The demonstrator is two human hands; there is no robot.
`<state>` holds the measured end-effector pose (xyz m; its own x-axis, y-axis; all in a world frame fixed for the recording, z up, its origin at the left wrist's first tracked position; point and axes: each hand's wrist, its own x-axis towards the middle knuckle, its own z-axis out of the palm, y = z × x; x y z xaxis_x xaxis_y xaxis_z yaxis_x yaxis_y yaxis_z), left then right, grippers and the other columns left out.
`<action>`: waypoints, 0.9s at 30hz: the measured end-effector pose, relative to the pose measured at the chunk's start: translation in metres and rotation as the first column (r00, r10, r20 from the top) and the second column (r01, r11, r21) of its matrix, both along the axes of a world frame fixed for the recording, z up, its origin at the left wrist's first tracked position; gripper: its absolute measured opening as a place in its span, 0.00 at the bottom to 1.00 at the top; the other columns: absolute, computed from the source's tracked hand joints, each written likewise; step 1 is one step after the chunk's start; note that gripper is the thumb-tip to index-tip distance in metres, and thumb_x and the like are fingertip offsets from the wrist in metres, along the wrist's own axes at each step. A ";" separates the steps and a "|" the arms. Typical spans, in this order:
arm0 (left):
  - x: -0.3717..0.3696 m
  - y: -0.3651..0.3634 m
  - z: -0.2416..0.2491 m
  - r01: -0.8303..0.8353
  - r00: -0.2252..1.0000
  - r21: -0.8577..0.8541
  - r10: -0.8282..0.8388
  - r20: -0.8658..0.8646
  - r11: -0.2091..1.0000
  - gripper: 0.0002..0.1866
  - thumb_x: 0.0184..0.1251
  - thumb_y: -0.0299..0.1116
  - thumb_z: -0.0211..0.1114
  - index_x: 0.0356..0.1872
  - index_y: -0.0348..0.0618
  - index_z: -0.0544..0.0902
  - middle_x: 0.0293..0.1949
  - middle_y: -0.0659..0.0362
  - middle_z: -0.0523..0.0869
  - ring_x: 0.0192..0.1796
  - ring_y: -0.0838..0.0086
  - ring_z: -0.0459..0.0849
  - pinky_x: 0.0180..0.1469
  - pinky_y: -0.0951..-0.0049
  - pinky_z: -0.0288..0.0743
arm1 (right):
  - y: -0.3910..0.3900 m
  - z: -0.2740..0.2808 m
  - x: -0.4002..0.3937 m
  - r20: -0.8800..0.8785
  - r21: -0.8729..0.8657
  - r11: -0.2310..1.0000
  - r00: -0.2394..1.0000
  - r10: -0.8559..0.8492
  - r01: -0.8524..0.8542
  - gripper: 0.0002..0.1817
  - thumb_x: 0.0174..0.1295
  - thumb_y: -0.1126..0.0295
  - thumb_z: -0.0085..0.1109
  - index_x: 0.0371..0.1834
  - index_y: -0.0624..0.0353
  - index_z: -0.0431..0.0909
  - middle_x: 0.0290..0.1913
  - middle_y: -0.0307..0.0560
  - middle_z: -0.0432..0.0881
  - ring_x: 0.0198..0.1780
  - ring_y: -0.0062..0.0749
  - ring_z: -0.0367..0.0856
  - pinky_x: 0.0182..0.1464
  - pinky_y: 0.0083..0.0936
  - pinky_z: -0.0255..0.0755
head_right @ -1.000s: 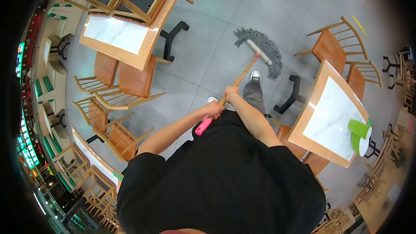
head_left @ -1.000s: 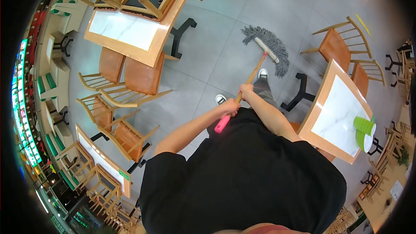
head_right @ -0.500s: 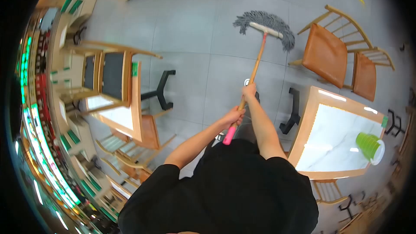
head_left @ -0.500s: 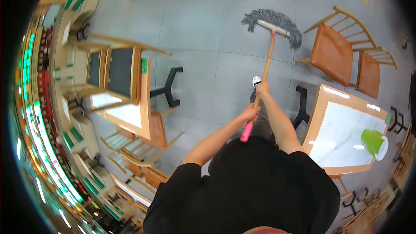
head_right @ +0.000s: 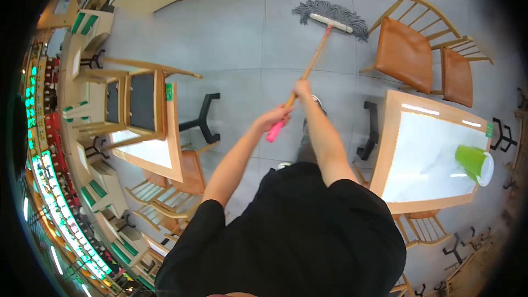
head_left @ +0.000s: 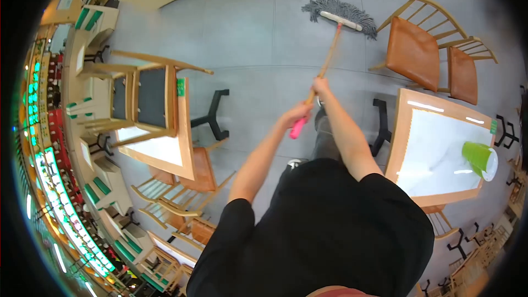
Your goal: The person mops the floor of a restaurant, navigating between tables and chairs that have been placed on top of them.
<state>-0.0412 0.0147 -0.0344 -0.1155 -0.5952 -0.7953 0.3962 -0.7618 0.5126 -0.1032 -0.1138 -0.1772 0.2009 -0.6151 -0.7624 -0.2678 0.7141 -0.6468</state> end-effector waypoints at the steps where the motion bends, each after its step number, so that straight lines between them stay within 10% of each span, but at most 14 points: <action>1: 0.006 0.036 0.006 0.015 1.000 0.042 -0.014 -0.019 0.999 0.08 0.68 0.39 0.52 0.35 0.49 0.64 0.16 0.68 0.67 0.15 0.84 0.63 0.17 0.81 0.61 | 0.035 0.010 0.005 -0.042 -0.021 0.999 0.999 0.023 -0.024 0.10 0.56 0.67 0.50 0.33 0.64 0.70 0.22 0.50 0.73 0.23 0.40 0.77 0.19 0.37 0.69; 4: 0.004 0.149 0.039 0.026 0.997 0.137 -0.036 0.072 0.990 0.13 0.67 0.45 0.52 0.39 0.46 0.66 0.19 0.64 0.68 0.16 0.81 0.67 0.17 0.77 0.67 | 0.152 -0.037 0.012 -0.292 -0.120 0.983 0.951 0.100 -0.140 0.11 0.54 0.75 0.48 0.37 0.74 0.68 0.27 0.55 0.75 0.27 0.42 0.79 0.21 0.39 0.75; 8: -0.021 0.301 0.060 0.042 0.985 0.230 -0.079 0.154 0.972 0.19 0.66 0.51 0.51 0.43 0.45 0.68 0.24 0.62 0.70 0.18 0.81 0.69 0.17 0.76 0.68 | 0.284 0.031 -0.026 -0.078 0.227 0.918 0.934 0.349 -0.325 0.21 0.51 0.74 0.53 0.48 0.69 0.61 0.44 0.62 0.73 0.39 0.47 0.80 0.27 0.41 0.80; 12: -0.072 0.372 0.061 0.024 0.946 0.195 -0.085 0.312 0.980 0.23 0.66 0.49 0.50 0.42 0.35 0.73 0.25 0.57 0.76 0.21 0.73 0.74 0.22 0.69 0.69 | 0.332 0.052 -0.053 -0.068 0.341 0.744 0.774 0.629 -0.575 0.13 0.53 0.74 0.54 0.40 0.68 0.67 0.33 0.57 0.77 0.30 0.43 0.81 0.24 0.39 0.79; 20: -0.058 0.264 0.060 0.378 0.727 0.157 -0.398 0.560 0.912 0.26 0.67 0.47 0.42 0.36 0.30 0.76 0.30 0.38 0.81 0.33 0.44 0.80 0.36 0.51 0.71 | 0.252 0.057 -0.052 -0.092 0.242 0.853 0.864 0.495 -0.463 0.13 0.54 0.68 0.57 0.38 0.65 0.69 0.25 0.50 0.76 0.22 0.38 0.78 0.22 0.33 0.76; 22: -0.053 0.210 0.042 0.484 0.680 0.076 -0.430 0.594 0.872 0.25 0.67 0.47 0.41 0.36 0.32 0.76 0.28 0.39 0.80 0.33 0.45 0.80 0.37 0.52 0.72 | 0.206 0.054 -0.049 -0.078 0.149 0.933 0.937 0.341 -0.327 0.13 0.55 0.67 0.58 0.37 0.64 0.68 0.25 0.49 0.75 0.21 0.36 0.77 0.20 0.33 0.73; 24: -0.060 0.146 -0.004 0.329 0.780 -0.006 -0.268 0.566 0.944 0.26 0.68 0.49 0.42 0.23 0.35 0.73 0.15 0.55 0.75 0.15 0.67 0.75 0.20 0.64 0.69 | 0.151 0.059 -0.051 0.017 0.177 0.967 0.983 0.185 -0.185 0.12 0.57 0.66 0.56 0.34 0.63 0.67 0.25 0.49 0.72 0.21 0.33 0.74 0.18 0.33 0.69; 27: -0.068 0.033 -0.009 0.030 0.956 -0.078 -0.006 0.292 0.997 0.26 0.69 0.51 0.37 0.27 0.39 0.72 0.14 0.59 0.71 0.13 0.74 0.69 0.16 0.71 0.64 | 0.073 0.041 -0.051 0.057 0.143 0.989 0.998 -0.027 0.019 0.12 0.57 0.67 0.53 0.35 0.66 0.68 0.22 0.49 0.72 0.20 0.34 0.73 0.18 0.31 0.69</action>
